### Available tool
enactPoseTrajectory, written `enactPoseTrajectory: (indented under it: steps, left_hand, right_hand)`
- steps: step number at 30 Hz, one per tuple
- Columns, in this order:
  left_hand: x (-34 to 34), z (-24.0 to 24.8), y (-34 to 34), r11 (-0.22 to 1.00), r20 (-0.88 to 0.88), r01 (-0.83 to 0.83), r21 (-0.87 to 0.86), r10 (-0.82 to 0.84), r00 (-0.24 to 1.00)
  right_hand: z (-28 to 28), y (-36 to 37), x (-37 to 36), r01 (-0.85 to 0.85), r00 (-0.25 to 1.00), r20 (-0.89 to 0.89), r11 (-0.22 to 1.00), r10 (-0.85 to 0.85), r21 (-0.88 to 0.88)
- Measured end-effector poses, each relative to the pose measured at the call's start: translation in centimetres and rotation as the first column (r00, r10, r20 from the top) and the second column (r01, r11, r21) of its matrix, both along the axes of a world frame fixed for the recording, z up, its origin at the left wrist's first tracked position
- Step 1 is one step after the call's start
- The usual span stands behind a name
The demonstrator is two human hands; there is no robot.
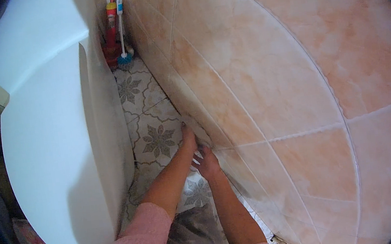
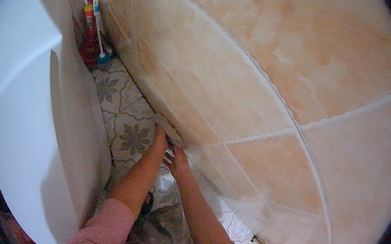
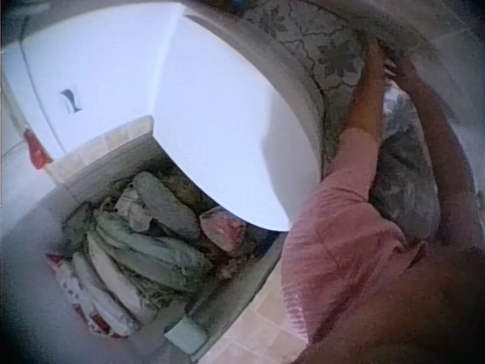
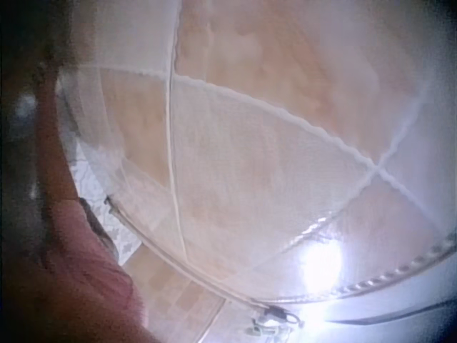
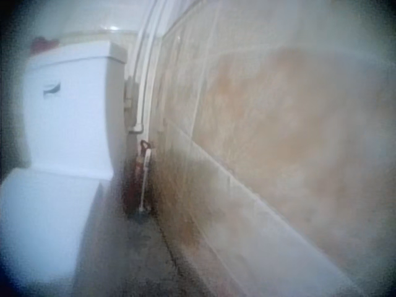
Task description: The person wipes the tiled bathroom walls and vertical pipes with a cloth.
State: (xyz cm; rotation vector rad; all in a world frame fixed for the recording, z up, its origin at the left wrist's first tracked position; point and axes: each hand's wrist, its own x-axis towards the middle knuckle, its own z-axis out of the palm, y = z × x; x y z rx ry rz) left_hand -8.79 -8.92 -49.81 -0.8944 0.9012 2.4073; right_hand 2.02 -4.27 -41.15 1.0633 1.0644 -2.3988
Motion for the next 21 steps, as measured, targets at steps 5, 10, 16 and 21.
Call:
enactPoseTrajectory:
  steps: [5,10,16,21]
  left_hand:
    - [-4.5,3.1,-3.4,0.981,-0.111,-0.157,0.110,0.169,0.979]
    - [-7.0,13.3,-3.2,0.988,-0.325,-0.157,0.011,0.152,0.934]
    - [-1.4,16.5,0.3,0.710,-0.554,-0.398,-0.580,0.014,0.832]
    - [9.6,22.9,4.4,0.909,-0.501,-0.157,-0.386,-0.064,0.863]
  right_hand:
    - [4.9,-2.9,-3.8,-0.083,0.993,-0.084,0.996,0.084,0.010]
    - [8.7,-3.0,-5.2,-0.132,0.964,-0.227,0.989,0.142,0.059]
    - [11.9,-3.3,1.4,0.030,0.908,-0.420,0.999,-0.010,0.040]
    - [15.6,0.8,11.0,0.348,0.906,-0.342,0.897,-0.248,0.274]
